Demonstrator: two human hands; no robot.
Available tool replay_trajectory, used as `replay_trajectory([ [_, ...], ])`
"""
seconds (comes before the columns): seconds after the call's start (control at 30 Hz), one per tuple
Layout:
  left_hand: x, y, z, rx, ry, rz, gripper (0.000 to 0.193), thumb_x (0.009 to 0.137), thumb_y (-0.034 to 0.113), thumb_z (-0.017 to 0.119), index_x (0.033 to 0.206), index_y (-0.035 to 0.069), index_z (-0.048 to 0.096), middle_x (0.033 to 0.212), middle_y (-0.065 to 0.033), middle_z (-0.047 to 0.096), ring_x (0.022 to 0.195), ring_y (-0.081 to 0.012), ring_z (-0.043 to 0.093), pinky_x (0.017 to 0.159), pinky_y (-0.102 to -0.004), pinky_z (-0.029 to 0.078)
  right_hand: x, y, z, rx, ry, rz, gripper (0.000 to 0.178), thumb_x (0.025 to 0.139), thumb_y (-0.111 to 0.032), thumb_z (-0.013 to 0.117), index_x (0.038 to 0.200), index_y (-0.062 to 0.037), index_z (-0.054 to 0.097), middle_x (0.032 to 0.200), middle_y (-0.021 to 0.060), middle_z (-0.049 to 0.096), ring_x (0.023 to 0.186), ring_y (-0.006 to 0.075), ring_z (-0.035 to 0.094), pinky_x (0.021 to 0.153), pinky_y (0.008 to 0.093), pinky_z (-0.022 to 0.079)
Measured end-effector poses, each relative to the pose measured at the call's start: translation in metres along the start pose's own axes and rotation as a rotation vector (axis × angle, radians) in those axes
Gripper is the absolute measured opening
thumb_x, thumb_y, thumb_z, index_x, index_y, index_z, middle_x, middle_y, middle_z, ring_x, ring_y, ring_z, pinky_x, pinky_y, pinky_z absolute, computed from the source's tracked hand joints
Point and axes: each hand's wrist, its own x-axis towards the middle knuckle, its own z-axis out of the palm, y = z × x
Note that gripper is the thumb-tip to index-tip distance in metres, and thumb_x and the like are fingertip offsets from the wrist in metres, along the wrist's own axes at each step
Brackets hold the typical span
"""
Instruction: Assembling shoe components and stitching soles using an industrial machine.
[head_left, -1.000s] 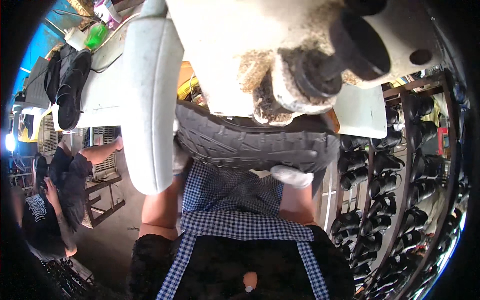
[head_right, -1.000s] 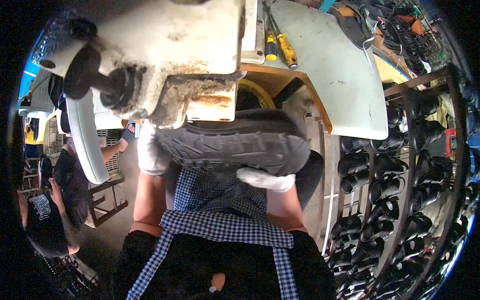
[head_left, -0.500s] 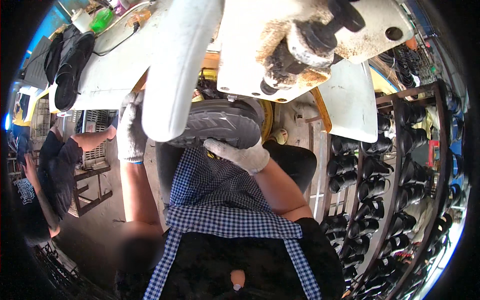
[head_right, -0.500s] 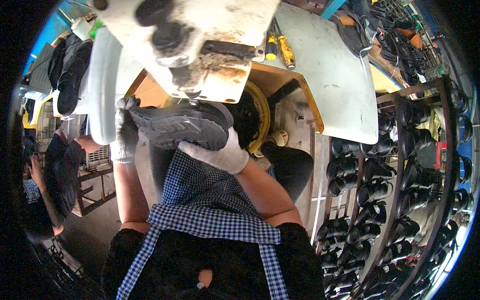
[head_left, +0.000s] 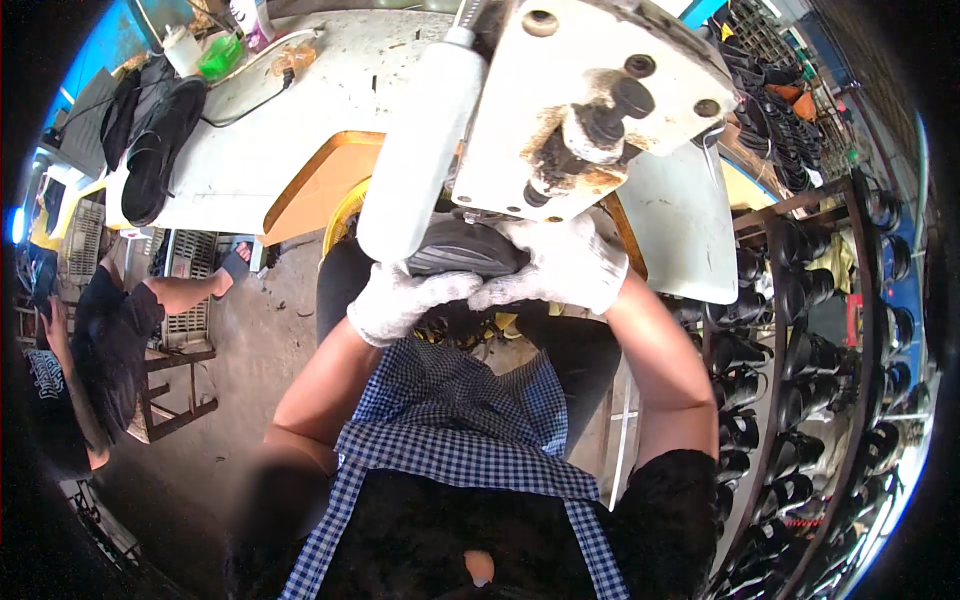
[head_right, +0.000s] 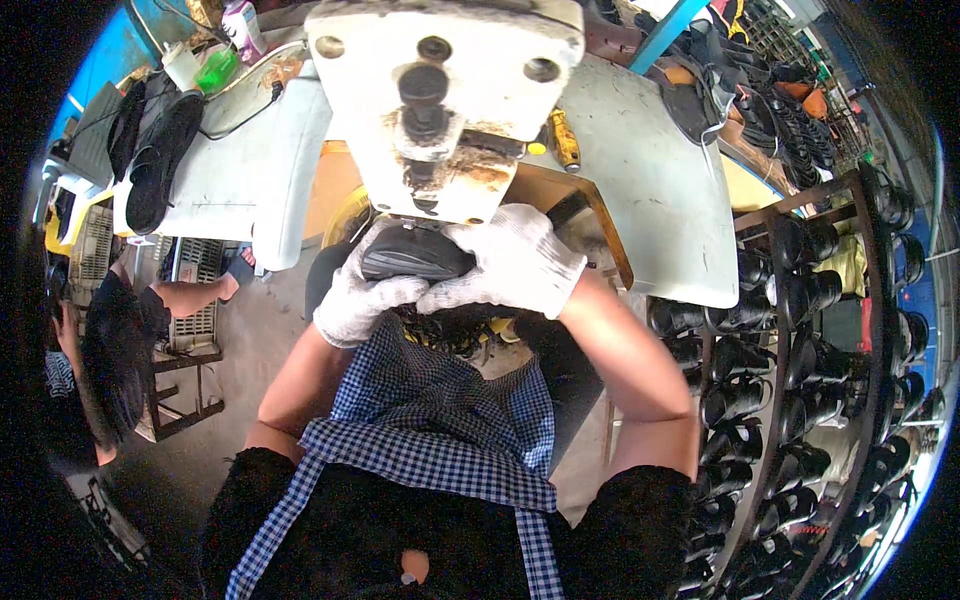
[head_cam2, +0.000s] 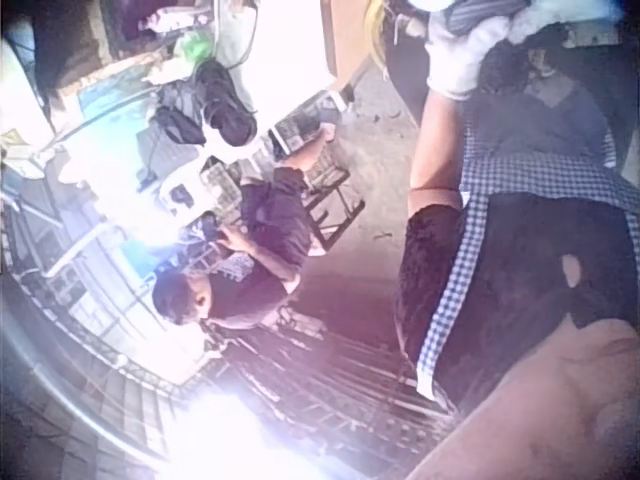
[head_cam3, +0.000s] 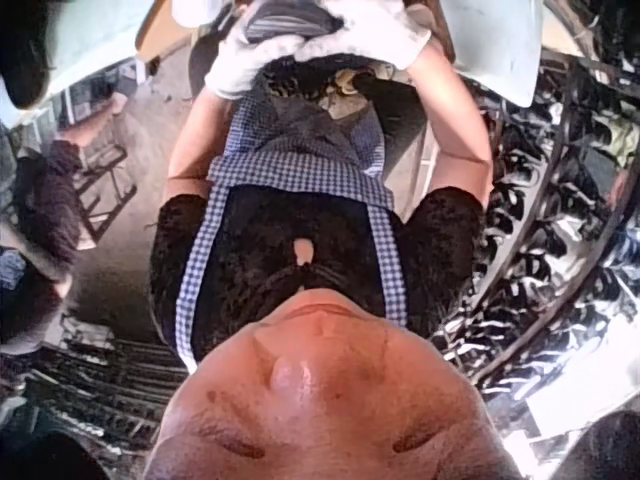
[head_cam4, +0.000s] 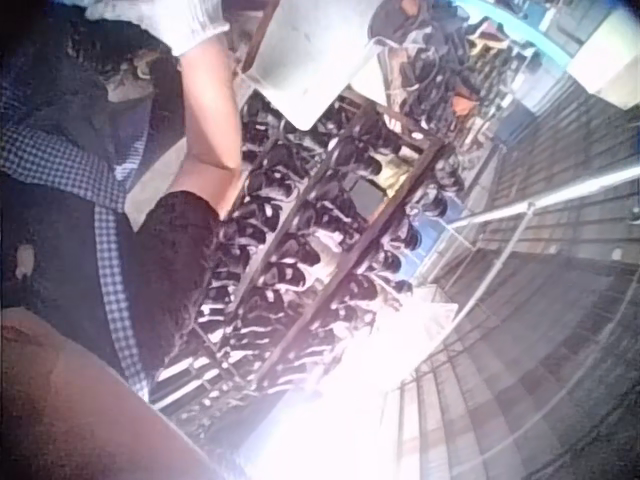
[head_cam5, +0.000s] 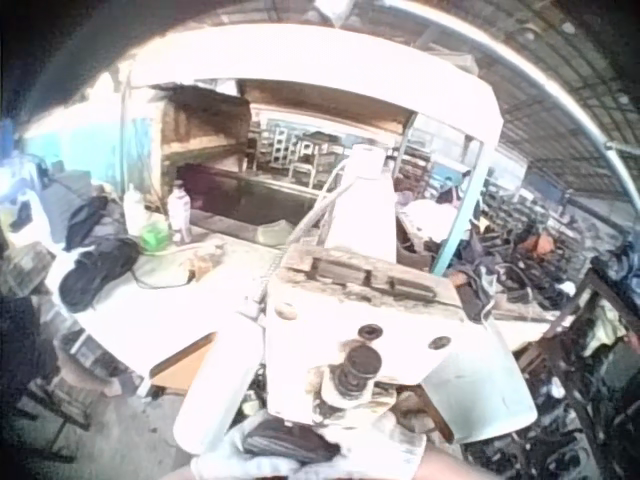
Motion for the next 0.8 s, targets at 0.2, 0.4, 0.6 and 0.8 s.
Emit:
replay_trajectory([
  [0.2,-0.007,-0.029,0.025,-0.269,0.166,0.094,0.05,0.079,0.015,0.076,0.12,-0.002,0.054,0.108,-0.0107,0.066,0.099,-0.0175,0.063,0.09,-0.0326,0.051,-0.11,0.024,0.092,0.812,0.976,0.325,0.076,0.073,-0.031,0.08,0.132,-0.0004,0.045,0.137,0.0189,0.045,0.126,0.0319,0.046,0.106,0.0416,0.038],
  [0.4,-0.018,-0.027,0.038,-0.608,0.202,0.006,0.048,0.081,0.02,0.073,0.12,0.0,0.054,0.115,-0.0132,0.063,0.107,-0.0238,0.06,0.097,-0.0379,0.047,-0.173,-0.001,0.086,1.094,0.977,0.619,0.067,0.077,-0.022,0.075,0.134,-0.0023,0.045,0.123,0.016,0.058,0.107,0.0258,0.061,0.095,0.0372,0.049],
  [0.6,-0.026,-0.01,0.016,-0.6,0.008,-0.147,0.072,0.082,0.041,0.069,0.135,0.001,0.042,0.131,-0.0141,0.054,0.122,-0.03,0.051,0.106,-0.0436,0.04,-0.171,0.0,0.062,1.231,1.085,0.463,0.074,0.073,-0.041,0.081,0.125,0.0012,0.05,0.115,0.0151,0.062,0.103,0.0262,0.063,0.09,0.0402,0.053],
  [0.8,-0.061,0.036,-0.097,1.263,0.046,-0.162,0.031,0.082,0.025,0.073,0.105,0.005,0.07,0.124,-0.0145,0.061,0.108,-0.0206,0.062,0.092,-0.0339,0.048,-0.208,-0.007,0.049,0.988,1.292,0.598,0.06,0.085,-0.037,0.063,0.125,0.0059,0.05,0.118,0.0191,0.061,0.103,0.0312,0.062,0.089,0.0425,0.052],
])
